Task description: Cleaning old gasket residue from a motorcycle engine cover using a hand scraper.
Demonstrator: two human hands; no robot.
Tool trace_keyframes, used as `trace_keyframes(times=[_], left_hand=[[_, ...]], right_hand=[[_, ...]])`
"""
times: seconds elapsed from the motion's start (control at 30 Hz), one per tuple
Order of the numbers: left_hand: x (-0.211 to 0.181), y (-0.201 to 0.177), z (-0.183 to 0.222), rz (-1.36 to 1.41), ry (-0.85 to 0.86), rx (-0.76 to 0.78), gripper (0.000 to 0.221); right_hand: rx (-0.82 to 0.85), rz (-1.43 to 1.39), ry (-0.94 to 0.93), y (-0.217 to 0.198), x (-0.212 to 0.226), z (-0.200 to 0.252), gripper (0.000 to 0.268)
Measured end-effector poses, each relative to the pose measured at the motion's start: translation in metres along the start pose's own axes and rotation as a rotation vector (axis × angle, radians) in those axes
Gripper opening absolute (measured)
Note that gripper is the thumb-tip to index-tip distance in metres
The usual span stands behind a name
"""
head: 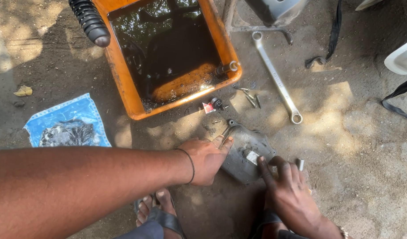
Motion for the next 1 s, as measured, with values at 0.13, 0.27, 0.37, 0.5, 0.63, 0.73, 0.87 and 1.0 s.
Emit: trace_keyframes(times=[0.13,0.27,0.37,0.5,0.63,0.73,0.87,1.0], left_hand=[[-0.001,-0.001,0.000,-0.033,0.008,-0.013,0.099],[0.003,0.000,0.011,-0.047,-0.086,0.147,0.099],[-0.003,-0.004,0.002,-0.064,0.033,-0.055,0.101],[0.001,0.000,0.006,-0.027,-0.041,0.028,0.099],[0.005,0.007,-0.002,-0.002,0.000,-0.071,0.095],[0.007,0.011,-0.008,-0.007,0.012,-0.088,0.094],[0.005,0.005,0.000,-0.008,-0.026,-0.041,0.094],[0.005,0.007,-0.002,0.007,-0.030,-0.045,0.096]], right_hand=[[0.185,0.046,0.018,0.012,-0.002,0.000,0.080],[0.195,0.246,-0.116,0.006,0.000,-0.009,0.075],[0.498,0.117,-0.003,0.014,-0.016,-0.004,0.066],[0.451,0.055,-0.056,-0.018,-0.018,-0.012,0.074],[0.251,-0.254,0.034,-0.024,-0.034,-0.007,0.067],[0.318,-0.475,0.329,-0.038,-0.036,-0.008,0.047],[0.128,-0.505,0.310,-0.006,-0.045,0.007,0.047],[-0.095,-0.477,0.258,-0.001,-0.036,0.014,0.049]])
Point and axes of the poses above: each hand's wrist, its own z-axis away from the middle knuckle, its own y-axis out of the palm, x = y × z, the point moved 10 cm from there along -z, towards the middle knuckle, and after that the axes turned 4 degrees about -y, right-handed, at the moved point
